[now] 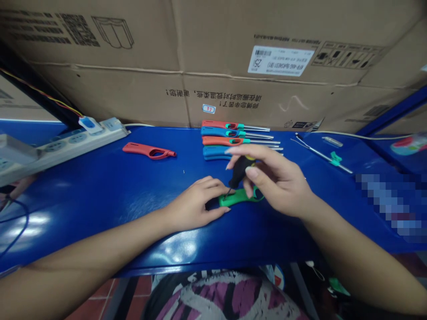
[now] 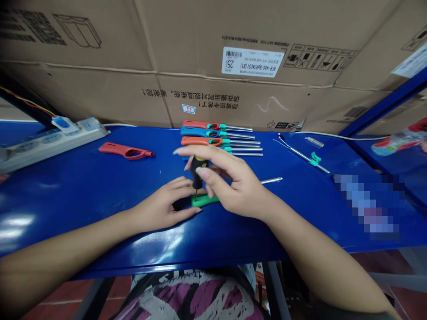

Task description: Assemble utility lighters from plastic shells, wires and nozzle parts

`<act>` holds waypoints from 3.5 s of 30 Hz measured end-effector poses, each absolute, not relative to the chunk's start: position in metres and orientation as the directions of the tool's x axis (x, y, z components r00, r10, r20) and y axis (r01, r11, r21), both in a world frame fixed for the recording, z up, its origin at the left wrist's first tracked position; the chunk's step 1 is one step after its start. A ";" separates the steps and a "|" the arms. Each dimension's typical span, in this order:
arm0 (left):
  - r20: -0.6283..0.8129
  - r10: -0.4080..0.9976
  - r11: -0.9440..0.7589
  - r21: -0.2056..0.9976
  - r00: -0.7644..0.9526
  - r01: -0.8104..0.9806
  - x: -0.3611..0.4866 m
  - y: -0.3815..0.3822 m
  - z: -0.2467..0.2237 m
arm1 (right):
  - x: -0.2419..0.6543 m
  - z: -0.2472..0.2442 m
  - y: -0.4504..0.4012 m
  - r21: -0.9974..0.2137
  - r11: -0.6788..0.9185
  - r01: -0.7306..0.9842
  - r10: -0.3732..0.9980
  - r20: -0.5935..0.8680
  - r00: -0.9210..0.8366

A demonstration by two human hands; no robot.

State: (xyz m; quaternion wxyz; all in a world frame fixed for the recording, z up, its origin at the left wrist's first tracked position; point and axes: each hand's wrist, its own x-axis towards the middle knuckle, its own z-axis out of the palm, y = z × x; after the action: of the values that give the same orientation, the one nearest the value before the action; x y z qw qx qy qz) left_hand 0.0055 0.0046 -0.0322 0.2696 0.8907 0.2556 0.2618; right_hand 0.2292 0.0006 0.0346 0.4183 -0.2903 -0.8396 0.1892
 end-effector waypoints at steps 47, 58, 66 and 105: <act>0.308 0.601 -0.716 0.617 0.738 0.326 0.005 0.005 -0.034 | 0.225 0.026 0.000 -0.498 0.819 0.284 0.566 0.624 -0.538; 0.315 0.606 -0.717 0.612 0.730 0.332 0.005 0.004 -0.032 | 0.236 0.040 0.001 -0.425 0.852 0.305 0.523 0.659 -0.541; 0.304 0.601 -0.723 0.601 0.739 0.341 0.006 0.005 -0.033 | 0.231 0.035 -0.004 -0.354 0.839 0.412 0.538 0.653 -0.533; 0.263 0.657 -0.697 0.569 0.707 0.436 0.012 -0.005 -0.030 | 0.215 0.019 -0.004 -0.430 0.829 0.356 0.559 0.646 -0.521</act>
State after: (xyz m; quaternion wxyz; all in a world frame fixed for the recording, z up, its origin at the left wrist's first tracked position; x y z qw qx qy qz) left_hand 0.0119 -0.0050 -0.0297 0.2401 0.8920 0.3063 0.2299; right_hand 0.2150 -0.0036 0.0188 0.4117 -0.2650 -0.8632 0.1229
